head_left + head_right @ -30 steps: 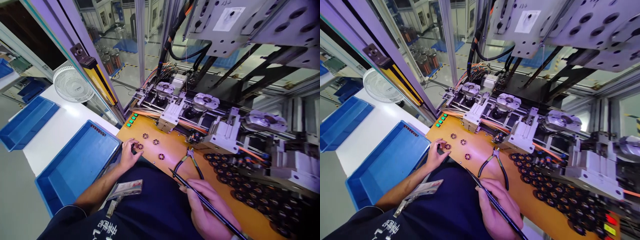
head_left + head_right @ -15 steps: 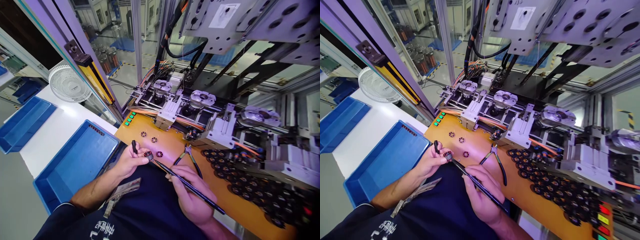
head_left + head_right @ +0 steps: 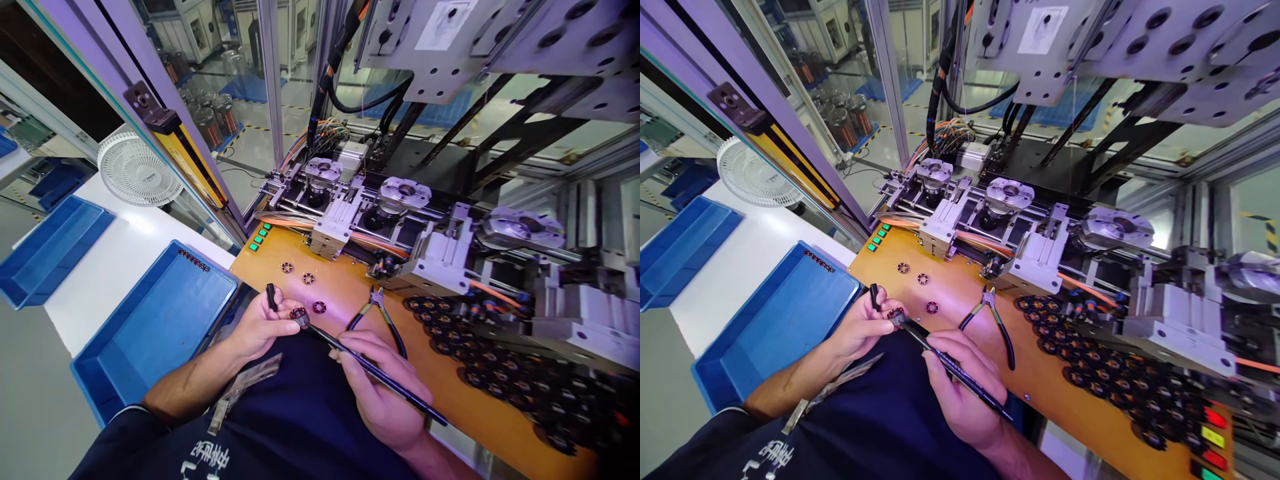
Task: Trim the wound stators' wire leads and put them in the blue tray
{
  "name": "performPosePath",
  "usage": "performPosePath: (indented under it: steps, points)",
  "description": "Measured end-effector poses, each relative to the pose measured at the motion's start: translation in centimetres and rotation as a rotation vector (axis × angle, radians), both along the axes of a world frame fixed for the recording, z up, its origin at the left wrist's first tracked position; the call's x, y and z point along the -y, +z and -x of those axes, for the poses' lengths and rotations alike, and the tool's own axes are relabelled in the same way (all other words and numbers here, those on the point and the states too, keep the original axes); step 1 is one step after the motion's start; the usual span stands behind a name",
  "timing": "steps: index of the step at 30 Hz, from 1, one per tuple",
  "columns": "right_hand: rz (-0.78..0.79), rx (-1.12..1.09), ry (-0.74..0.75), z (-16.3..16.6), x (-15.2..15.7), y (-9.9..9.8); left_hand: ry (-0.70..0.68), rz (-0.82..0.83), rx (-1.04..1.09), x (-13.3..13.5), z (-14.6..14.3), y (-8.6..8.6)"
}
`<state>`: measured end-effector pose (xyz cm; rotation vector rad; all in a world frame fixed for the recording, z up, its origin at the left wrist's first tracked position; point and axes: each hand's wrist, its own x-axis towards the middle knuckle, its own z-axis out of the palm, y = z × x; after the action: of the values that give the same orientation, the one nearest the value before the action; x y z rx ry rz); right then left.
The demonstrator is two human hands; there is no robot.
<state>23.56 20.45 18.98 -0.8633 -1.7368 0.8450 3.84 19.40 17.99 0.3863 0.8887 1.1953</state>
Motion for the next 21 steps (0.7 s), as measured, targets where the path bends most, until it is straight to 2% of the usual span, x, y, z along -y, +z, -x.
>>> performPosePath:
  steps: [3, 6, 11, 14, 16, 21]
  points:
    - [0.014, 0.002, 0.056, -0.3, -0.1, 0.2, -0.012, -0.090, -0.287, 0.0, 0.2, -0.9]
    - [0.042, -0.032, 0.084, -0.9, 0.2, 0.1, 0.042, -0.176, -0.614, -0.6, 0.8, -3.0]
    - [0.067, -0.055, -0.030, -2.7, 1.6, -0.9, 0.197, -0.219, -0.964, -2.2, 2.5, -7.5]
    - [0.077, -0.020, -0.143, -4.0, 2.7, -1.6, 0.246, -0.254, -1.108, -2.0, 2.7, -8.9]
    - [0.079, 0.019, -0.206, -4.7, 3.3, -2.0, 0.215, -0.309, -1.143, -1.5, 2.2, -9.2]
    - [0.089, 0.057, -0.259, -5.2, 4.0, -2.3, -0.095, -0.474, -1.043, -1.8, -0.5, -8.8]
